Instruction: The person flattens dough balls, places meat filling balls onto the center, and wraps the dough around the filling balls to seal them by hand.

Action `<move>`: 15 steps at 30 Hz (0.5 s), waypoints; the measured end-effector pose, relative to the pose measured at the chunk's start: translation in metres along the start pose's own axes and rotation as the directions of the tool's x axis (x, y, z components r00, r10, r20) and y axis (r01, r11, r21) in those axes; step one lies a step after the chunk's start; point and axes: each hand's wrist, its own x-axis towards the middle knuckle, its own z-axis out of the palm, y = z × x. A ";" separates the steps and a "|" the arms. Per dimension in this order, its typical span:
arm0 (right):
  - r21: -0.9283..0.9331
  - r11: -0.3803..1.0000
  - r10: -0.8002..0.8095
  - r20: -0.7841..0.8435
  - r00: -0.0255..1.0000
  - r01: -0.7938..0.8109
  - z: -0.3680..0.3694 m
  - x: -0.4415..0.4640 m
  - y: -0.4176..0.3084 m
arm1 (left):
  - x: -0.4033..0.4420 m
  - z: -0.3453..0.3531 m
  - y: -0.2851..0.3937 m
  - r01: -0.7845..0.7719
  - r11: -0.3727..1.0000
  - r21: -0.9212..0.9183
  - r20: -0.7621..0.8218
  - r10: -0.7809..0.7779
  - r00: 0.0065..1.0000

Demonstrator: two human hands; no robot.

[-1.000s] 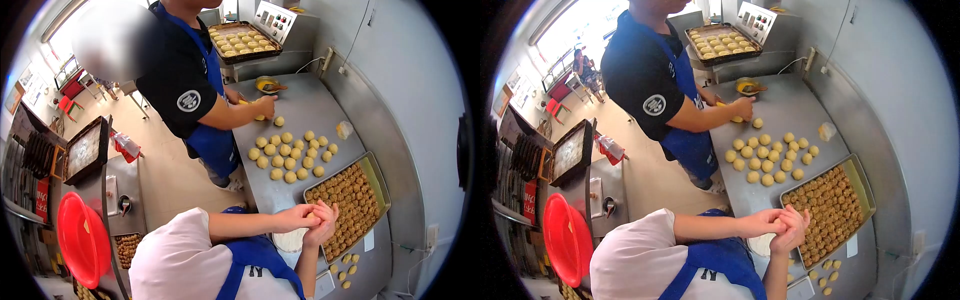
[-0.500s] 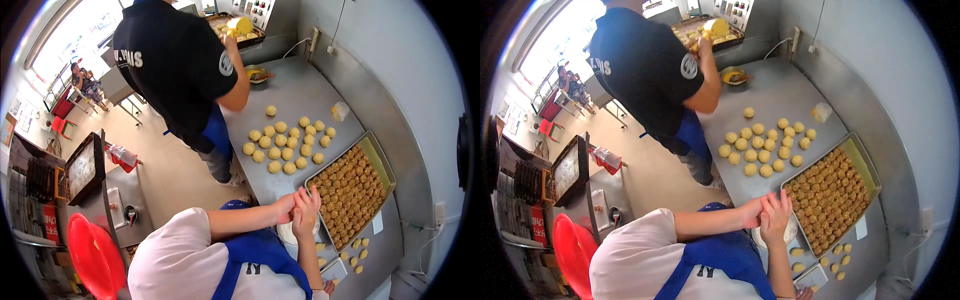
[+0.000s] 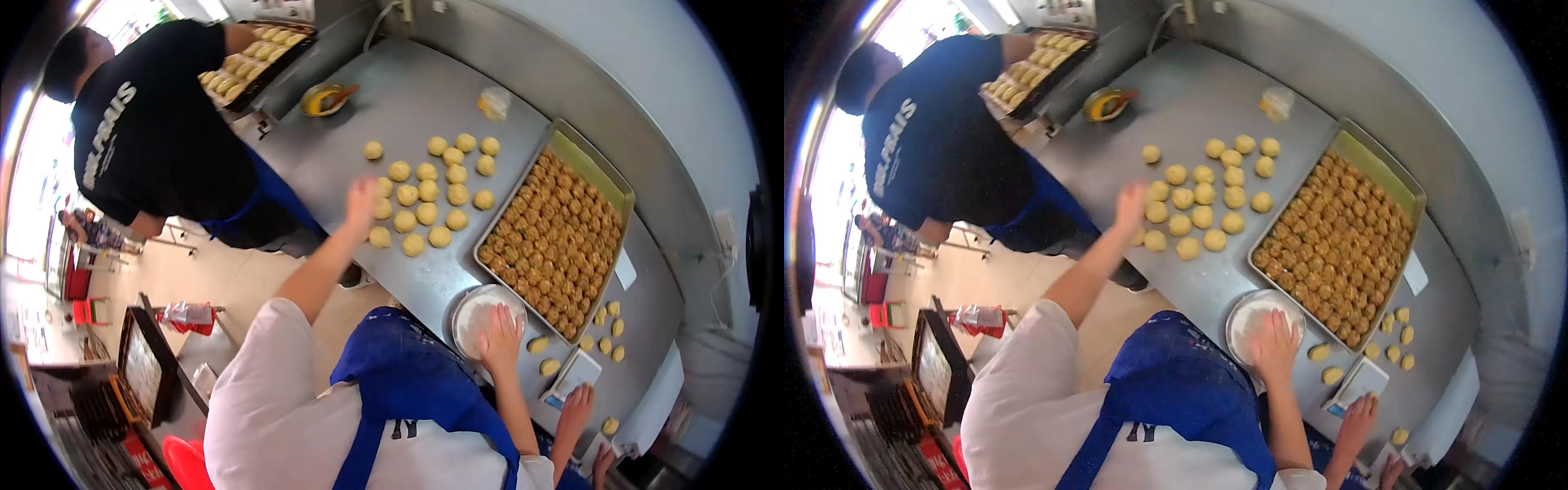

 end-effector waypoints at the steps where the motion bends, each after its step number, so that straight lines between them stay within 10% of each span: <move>1: -0.025 0.998 -0.048 0.028 0.998 0.049 0.001 -0.019 0.016 | 0.029 -0.012 -0.004 -0.067 0.994 0.084 -0.063 0.072 0.995; 6: 0.009 0.998 -0.067 0.257 0.964 0.067 -0.016 -0.054 0.021 | 0.007 0.033 0.012 -0.240 0.953 0.185 0.119 0.220 0.968; 8: 0.058 0.996 -0.064 0.057 0.996 0.060 -0.017 -0.044 0.013 | -0.077 0.074 0.031 0.043 0.997 -0.070 0.453 -0.007 0.891; 11: 0.087 0.992 -0.073 -0.161 0.984 0.088 -0.044 -0.017 -0.023 | -0.173 0.136 -0.011 0.879 0.476 -0.031 0.927 -0.315 0.204; 13: 0.233 0.953 -0.132 -0.249 0.960 0.192 -0.048 -0.015 -0.024 | -0.235 0.161 0.017 0.978 0.110 0.176 0.861 -0.499 -0.099; 15: 0.355 0.922 -0.048 -0.285 0.957 0.152 -0.029 -0.034 0.008 | -0.257 0.181 0.015 0.981 0.108 0.164 0.863 -0.497 -0.089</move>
